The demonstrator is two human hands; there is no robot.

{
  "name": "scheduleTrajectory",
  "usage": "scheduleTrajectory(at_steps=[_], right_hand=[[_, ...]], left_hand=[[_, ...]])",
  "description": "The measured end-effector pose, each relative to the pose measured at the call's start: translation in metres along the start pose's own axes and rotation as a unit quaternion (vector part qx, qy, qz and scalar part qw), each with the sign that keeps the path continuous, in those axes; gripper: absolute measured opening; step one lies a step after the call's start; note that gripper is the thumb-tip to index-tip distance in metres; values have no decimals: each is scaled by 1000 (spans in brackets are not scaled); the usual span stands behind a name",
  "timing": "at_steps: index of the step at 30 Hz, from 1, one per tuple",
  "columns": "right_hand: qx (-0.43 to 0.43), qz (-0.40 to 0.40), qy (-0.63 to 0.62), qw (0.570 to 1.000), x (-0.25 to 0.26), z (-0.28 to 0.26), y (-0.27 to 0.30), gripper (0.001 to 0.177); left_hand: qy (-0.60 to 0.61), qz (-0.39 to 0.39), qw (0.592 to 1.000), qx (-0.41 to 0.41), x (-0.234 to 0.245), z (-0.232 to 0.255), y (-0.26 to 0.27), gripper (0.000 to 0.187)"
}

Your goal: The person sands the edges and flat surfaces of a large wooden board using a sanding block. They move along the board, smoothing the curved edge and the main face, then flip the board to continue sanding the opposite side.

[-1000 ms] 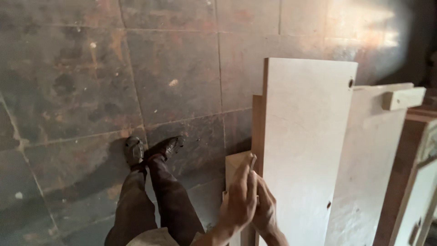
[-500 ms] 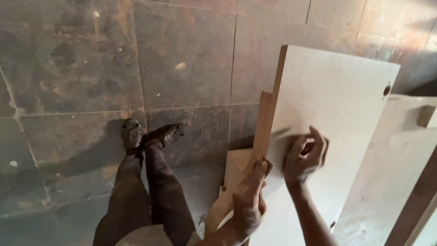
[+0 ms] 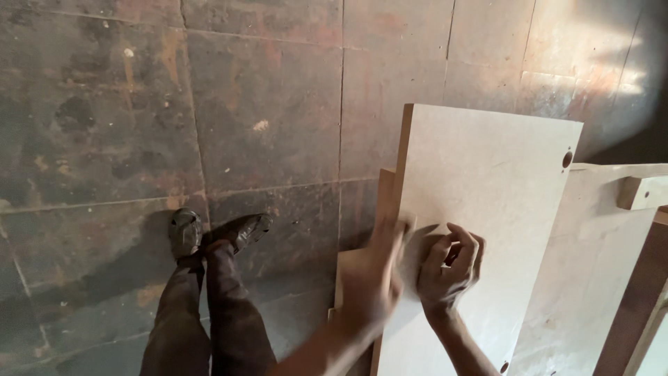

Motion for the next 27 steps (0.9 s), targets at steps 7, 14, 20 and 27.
scheduleTrajectory(at_steps=[7,14,20,27], right_hand=[[-22,-10,4,1000,-2,1,-2,18],[-23,-13,-4,1000,-6,10,1,18],[-16,-8,0,1000,-6,16,9,18],[-32,-21,17,999,-10,16,4,18]], left_hand=[[10,103,989,-109,27,24,-40,41],[33,134,982,-129,34,42,-84,32],[28,138,977,-159,34,26,-33,43],[-13,120,986,-114,10,16,-109,34]])
Point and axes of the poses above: each hand's wrist, its own y-axis away from the middle knuckle, its own x-axis out of the back of the hand, z = x × y, the point moved 5 cm from there along -y, towards the middle knuckle, and after that the axes turned 4 degrees about x, right-handed, at the moved point
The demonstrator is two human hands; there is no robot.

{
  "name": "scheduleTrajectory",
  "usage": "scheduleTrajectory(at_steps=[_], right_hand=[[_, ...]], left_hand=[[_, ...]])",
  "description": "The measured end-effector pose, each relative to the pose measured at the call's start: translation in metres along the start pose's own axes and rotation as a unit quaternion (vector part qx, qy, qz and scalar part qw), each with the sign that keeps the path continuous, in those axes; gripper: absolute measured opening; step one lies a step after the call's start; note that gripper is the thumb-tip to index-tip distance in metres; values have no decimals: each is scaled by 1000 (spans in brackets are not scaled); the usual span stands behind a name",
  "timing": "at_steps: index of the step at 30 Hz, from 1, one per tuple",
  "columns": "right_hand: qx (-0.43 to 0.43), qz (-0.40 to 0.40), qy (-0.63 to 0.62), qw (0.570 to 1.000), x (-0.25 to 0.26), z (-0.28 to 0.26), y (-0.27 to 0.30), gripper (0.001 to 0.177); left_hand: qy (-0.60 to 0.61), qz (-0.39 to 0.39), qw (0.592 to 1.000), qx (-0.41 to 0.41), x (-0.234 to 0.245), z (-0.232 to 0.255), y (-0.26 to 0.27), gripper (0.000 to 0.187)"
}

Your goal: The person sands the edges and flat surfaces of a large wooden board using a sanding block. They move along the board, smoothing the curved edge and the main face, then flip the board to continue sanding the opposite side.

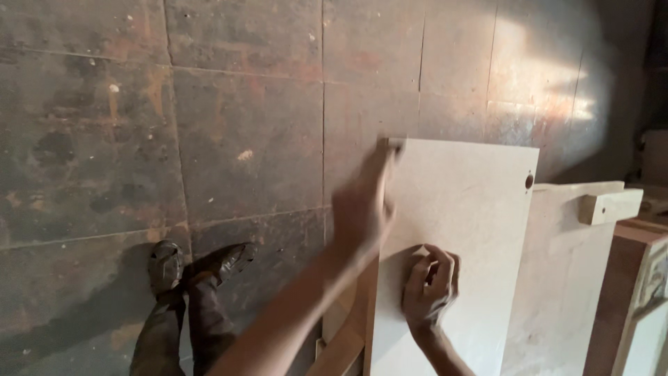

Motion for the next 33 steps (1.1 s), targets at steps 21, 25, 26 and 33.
scheduleTrajectory(at_steps=[21,25,26,33], right_hand=[[21,50,-62,997,11,-17,-9,11],[-13,32,-54,998,12,-16,-7,12],[-10,36,-61,997,10,-14,-9,13],[-31,51,-58,997,21,-28,-12,11]], left_hand=[[-297,-79,923,-233,36,47,95,42],[-194,-30,956,-219,20,39,26,51],[-264,-33,942,-207,7,33,-6,55],[-359,-86,899,-235,36,56,84,50]])
Point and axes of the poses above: each hand's wrist, its own y-axis away from the middle knuckle, its own x-axis out of the back of the hand, z = x × y, the point moved 5 cm from there along -y, towards the middle knuckle, and after that the axes turned 4 degrees about x, right-handed, at the moved point
